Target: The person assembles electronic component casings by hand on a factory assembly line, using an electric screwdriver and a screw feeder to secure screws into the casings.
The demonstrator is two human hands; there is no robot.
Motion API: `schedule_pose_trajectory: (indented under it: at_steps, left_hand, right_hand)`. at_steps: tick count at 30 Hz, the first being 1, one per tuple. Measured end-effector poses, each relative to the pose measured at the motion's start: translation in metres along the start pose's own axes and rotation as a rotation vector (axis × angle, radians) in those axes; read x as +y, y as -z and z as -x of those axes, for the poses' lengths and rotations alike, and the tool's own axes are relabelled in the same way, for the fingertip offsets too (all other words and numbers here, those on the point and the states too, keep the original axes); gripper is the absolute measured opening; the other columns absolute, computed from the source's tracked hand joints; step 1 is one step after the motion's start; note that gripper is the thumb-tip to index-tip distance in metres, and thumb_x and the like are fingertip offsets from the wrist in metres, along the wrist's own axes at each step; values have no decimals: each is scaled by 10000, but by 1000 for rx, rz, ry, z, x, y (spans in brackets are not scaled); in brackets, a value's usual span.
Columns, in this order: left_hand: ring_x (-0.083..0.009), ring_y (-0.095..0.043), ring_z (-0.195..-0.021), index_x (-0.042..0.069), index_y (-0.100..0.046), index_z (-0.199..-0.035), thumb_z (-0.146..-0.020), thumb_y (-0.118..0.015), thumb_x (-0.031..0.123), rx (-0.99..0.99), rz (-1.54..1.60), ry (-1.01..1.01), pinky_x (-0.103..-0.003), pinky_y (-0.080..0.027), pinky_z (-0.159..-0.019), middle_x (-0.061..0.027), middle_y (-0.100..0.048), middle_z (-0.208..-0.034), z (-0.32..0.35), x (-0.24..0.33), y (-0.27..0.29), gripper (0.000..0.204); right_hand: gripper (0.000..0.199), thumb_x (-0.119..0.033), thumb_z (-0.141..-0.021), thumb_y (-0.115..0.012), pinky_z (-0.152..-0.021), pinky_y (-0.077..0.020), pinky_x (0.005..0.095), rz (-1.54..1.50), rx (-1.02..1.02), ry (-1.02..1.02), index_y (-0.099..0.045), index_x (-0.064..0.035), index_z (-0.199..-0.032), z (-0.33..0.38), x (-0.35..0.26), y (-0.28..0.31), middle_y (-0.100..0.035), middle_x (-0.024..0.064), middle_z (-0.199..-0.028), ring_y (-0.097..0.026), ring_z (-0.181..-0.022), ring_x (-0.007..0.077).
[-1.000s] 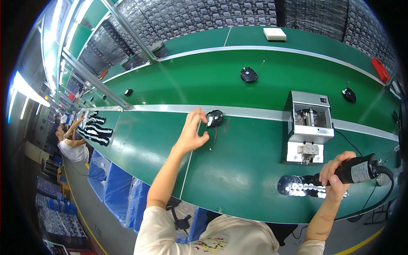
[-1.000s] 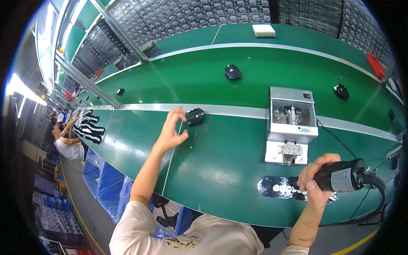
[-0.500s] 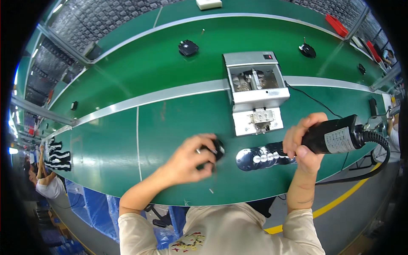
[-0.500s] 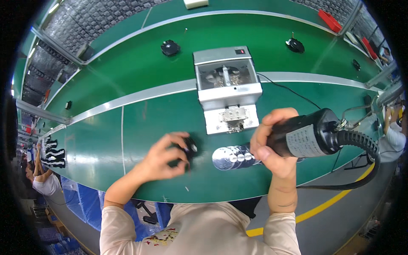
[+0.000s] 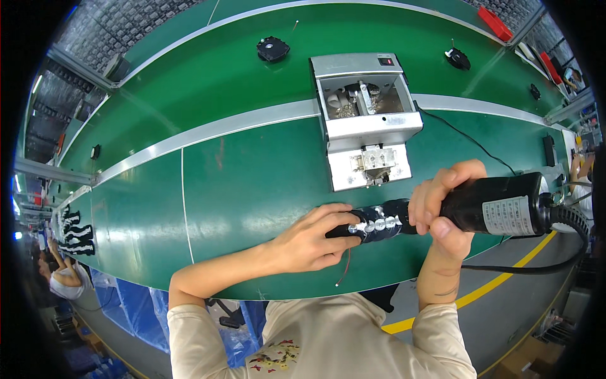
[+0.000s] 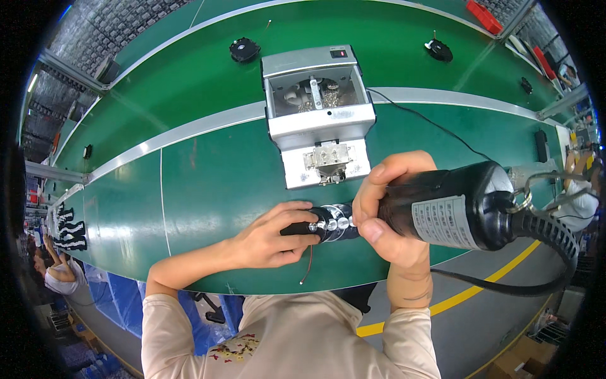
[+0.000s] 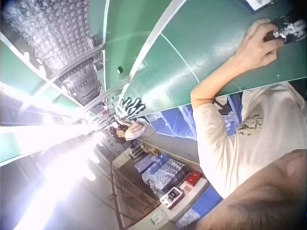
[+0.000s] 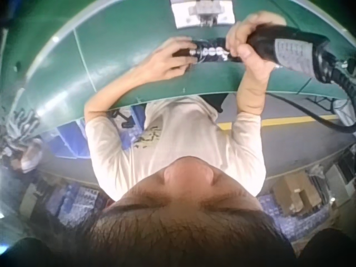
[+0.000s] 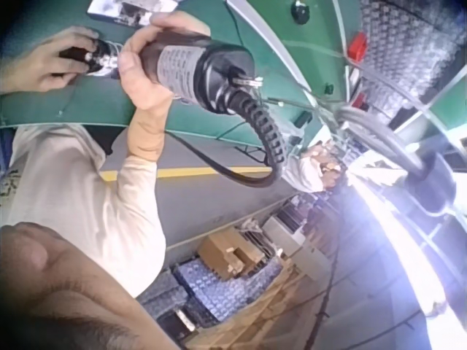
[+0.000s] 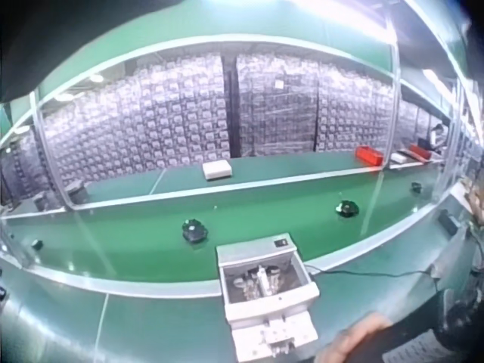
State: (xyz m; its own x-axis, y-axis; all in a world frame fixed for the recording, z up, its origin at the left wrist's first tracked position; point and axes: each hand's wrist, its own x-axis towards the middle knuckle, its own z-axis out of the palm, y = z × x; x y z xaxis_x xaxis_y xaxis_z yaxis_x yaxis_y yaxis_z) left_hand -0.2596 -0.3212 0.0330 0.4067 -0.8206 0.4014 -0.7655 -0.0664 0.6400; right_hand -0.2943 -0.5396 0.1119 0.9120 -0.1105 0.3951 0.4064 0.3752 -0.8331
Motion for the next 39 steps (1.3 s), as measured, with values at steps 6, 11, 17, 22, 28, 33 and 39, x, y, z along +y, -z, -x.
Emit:
schedule_pose_trajectory:
  at_steps: [6,11,17,22,28,33,39]
  left_hand:
    - [-324,-503,-1127,109,-691,-977,-669,-676,69,-75,-66,-22,-408,-468,-858,-92,-547,-1136,-6,3,5,310]
    - [-317,-501,-1122,117,-690,-975,-651,-678,71,-68,-48,-17,-407,-462,-854,-89,-547,-1127,-7,0,4,328]
    - [-335,-467,-1141,99,-654,-1013,-635,-687,66,-62,14,9,-446,-441,-912,-104,-504,-1154,0,-3,0,381]
    - [-330,-470,-1145,101,-646,-1007,-669,-679,53,-66,33,4,-443,-427,-928,-103,-497,-1149,-1,-5,0,343]
    - [-306,-481,-1140,113,-647,-988,-721,-668,72,-59,25,29,-418,-413,-913,-94,-497,-1136,1,-6,-1,271]
    - [-312,-502,-1115,112,-651,-971,-723,-669,93,-32,10,5,-420,-415,-908,-93,-508,-1121,0,-5,-3,249]
    - [-313,-506,-1110,109,-663,-935,-727,-652,108,26,0,3,-420,-419,-914,-96,-518,-1107,5,-8,-8,208]
  right_hand:
    - [552,-170,-706,-739,-504,-441,245,-44,-51,66,-383,-19,-1101,-2,2,4,-498,57,-650,-501,-526,137]
    - [576,-218,-778,-670,-467,-456,293,53,-141,163,-345,-45,-1221,-14,-5,2,-497,57,-665,-498,-465,152]
    - [556,-198,-803,-630,-485,-452,301,78,-146,203,-348,-48,-1258,-29,-6,-9,-480,56,-693,-505,-505,154]
    - [539,-195,-829,-589,-470,-424,297,114,-113,255,-350,-46,-1288,-45,-3,-20,-469,48,-697,-466,-486,138]
    - [496,-162,-800,-566,-449,-404,293,196,-48,235,-380,-45,-1244,-62,9,-26,-437,40,-670,-439,-467,126]
    - [385,-81,-752,-553,-412,-396,300,256,-35,130,-401,-41,-1104,-65,17,-27,-457,65,-636,-409,-420,129]
    - [388,-91,-768,-584,-424,-381,290,150,-14,164,-391,-52,-1102,-47,14,-34,-429,38,-626,-416,-432,124]
